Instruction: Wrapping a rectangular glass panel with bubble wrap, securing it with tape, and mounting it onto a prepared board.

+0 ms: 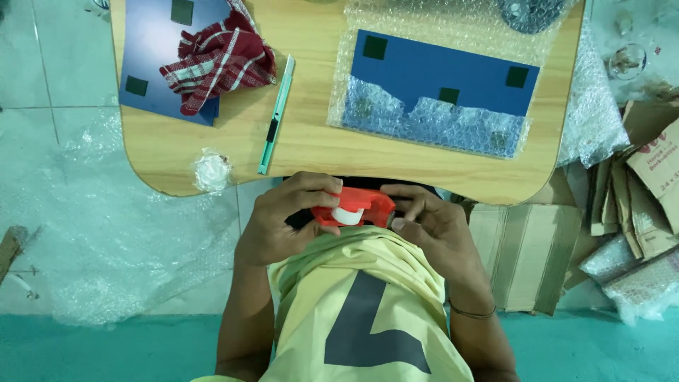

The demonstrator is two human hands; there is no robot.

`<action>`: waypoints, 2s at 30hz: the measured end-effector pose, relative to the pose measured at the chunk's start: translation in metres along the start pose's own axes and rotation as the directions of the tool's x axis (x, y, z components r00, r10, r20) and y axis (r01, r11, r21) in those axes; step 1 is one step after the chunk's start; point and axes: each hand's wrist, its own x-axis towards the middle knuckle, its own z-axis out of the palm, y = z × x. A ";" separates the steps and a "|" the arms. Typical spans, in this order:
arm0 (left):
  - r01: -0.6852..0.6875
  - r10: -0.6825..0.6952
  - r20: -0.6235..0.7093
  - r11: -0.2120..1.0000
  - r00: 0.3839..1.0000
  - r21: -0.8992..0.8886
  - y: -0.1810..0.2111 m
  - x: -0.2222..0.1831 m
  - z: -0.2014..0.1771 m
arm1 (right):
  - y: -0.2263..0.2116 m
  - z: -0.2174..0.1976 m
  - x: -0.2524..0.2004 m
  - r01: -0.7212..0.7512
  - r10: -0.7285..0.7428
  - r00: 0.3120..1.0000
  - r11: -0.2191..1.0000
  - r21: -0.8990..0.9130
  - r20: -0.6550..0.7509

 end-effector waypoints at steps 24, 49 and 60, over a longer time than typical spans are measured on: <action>0.099 -0.100 -0.029 0.994 0.995 -0.039 -0.013 -0.005 -0.004 | 0.029 -0.013 0.000 0.062 -0.067 0.996 0.996 0.065 0.067; 0.246 -0.242 0.046 0.937 0.969 -0.250 -0.013 -0.008 -0.006 | 0.030 -0.018 0.005 -0.062 0.054 0.993 0.994 0.085 0.101; 0.227 -0.225 0.033 0.957 0.974 -0.182 -0.010 -0.009 -0.005 | 0.031 -0.016 0.003 -0.060 0.044 0.991 0.991 0.119 0.128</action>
